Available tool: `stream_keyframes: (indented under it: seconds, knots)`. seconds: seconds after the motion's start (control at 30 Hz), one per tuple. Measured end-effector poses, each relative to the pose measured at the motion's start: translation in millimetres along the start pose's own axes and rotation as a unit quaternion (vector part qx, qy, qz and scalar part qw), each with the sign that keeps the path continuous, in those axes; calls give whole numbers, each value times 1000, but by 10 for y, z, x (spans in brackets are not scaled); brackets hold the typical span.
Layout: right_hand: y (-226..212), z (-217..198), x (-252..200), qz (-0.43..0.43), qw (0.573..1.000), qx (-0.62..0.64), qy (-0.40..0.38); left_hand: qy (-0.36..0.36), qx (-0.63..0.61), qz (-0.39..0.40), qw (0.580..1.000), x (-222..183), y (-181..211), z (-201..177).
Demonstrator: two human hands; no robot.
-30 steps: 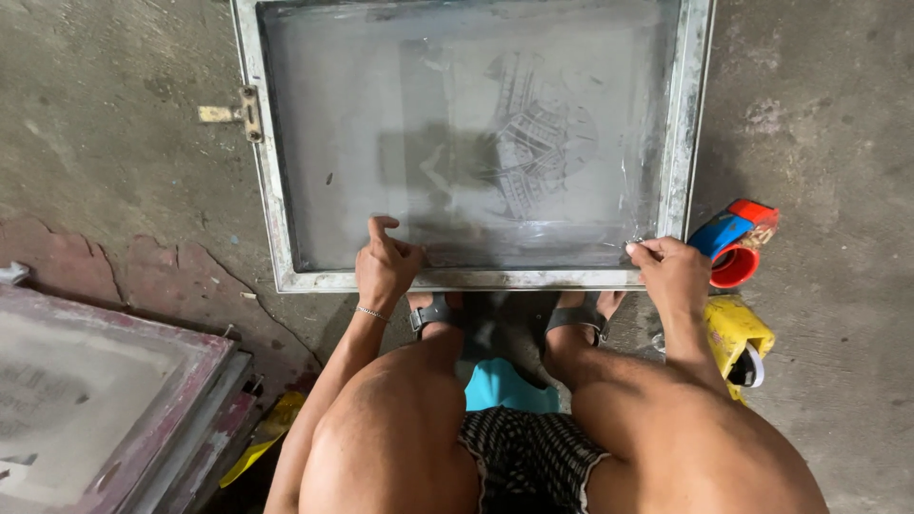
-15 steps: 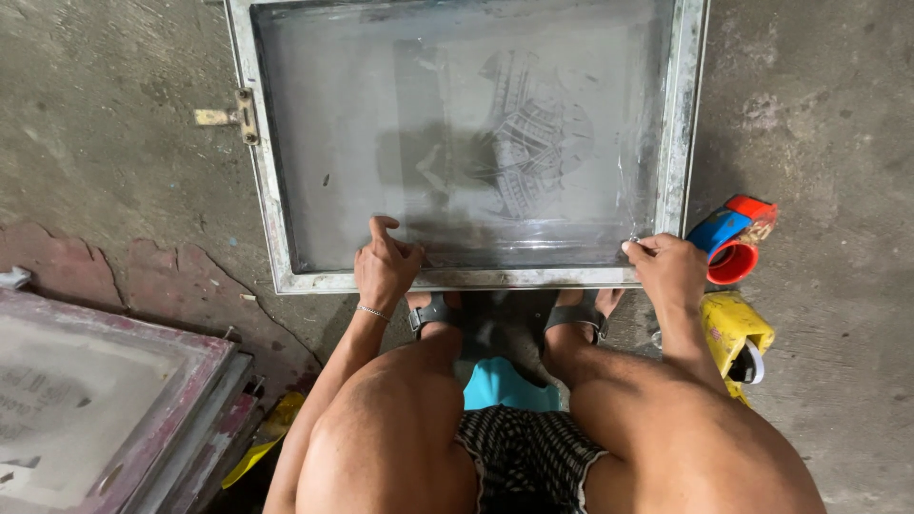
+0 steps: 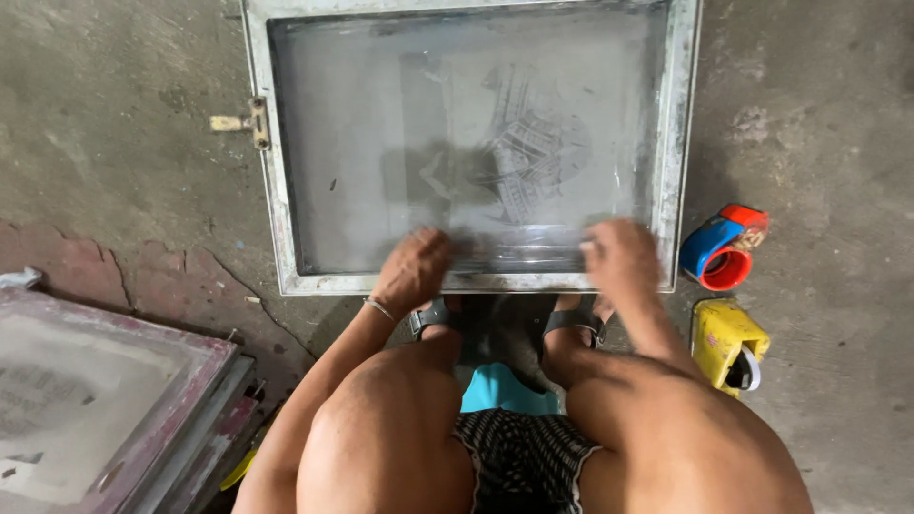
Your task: Applying adhesive tape to the edges of screen printing frames to prepare them for use.
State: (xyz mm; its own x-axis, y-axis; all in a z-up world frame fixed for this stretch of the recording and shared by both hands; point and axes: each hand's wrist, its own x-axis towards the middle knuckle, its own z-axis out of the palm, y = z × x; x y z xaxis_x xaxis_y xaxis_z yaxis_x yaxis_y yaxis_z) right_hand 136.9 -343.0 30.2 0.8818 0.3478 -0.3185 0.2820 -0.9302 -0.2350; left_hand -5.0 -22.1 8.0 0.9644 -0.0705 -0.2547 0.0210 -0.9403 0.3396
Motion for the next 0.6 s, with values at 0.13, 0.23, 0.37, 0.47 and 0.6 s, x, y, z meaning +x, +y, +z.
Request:
stream_keyframes:
  seconds: [0.13, 0.23, 0.37, 0.47, 0.6]
  knots:
    - [-286, 230, -88, -279, 954, 106, -28, -10, -95, 121, 988, -29, 89, -18]
    - [-82, 235, -133, -234, 970, 66, -4, -30, -60, 115, 991, -89, -26, 199]
    - [422, 272, -144, -215, 972, -55, 82, -52, -55, 114, 991, -67, -52, 250]
    - [475, 92, -104, -244, 951, -116, 152, -65, -65, 117, 989, -57, -21, 288]
    - [801, -92, -107, -36, 994, -60, 84, -43, -88, 115, 989, -7, -61, 161]
